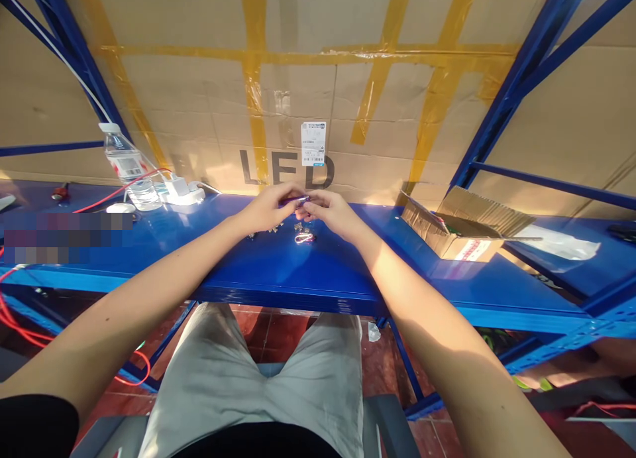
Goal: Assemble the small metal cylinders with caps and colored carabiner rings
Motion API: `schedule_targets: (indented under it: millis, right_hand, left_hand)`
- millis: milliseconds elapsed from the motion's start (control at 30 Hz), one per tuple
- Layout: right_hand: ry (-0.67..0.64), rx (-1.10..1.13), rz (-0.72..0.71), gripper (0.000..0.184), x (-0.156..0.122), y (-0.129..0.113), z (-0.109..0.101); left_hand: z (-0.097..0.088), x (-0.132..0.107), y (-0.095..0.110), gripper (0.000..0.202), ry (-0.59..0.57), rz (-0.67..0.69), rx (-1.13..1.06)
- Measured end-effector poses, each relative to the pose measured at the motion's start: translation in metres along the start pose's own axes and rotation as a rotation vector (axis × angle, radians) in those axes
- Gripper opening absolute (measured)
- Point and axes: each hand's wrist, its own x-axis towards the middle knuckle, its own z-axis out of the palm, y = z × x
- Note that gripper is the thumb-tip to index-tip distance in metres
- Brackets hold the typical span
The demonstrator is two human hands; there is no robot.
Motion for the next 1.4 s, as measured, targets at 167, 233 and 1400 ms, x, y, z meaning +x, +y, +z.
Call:
schedule_targets:
  millis: [167,233,1400]
  right_hand:
    - [0.031,-0.048,0.104,0.025,0.005,0.010,-0.003]
    - [0.045,-0.192,0.077,0.022,0.008,0.015,-0.004]
    - [0.192,-0.534,-0.113,0.022,0.008,0.017,-0.004]
  left_hand:
    - [0.004,-0.005,-0.008,0.021,-0.035,-0.017,0.075]
    - [0.005,-0.006,-0.013,0.019,-0.055,-0.029,0.131]
    - [-0.001,-0.004,-0.024,0.018,-0.177,-0.532,-0.280]
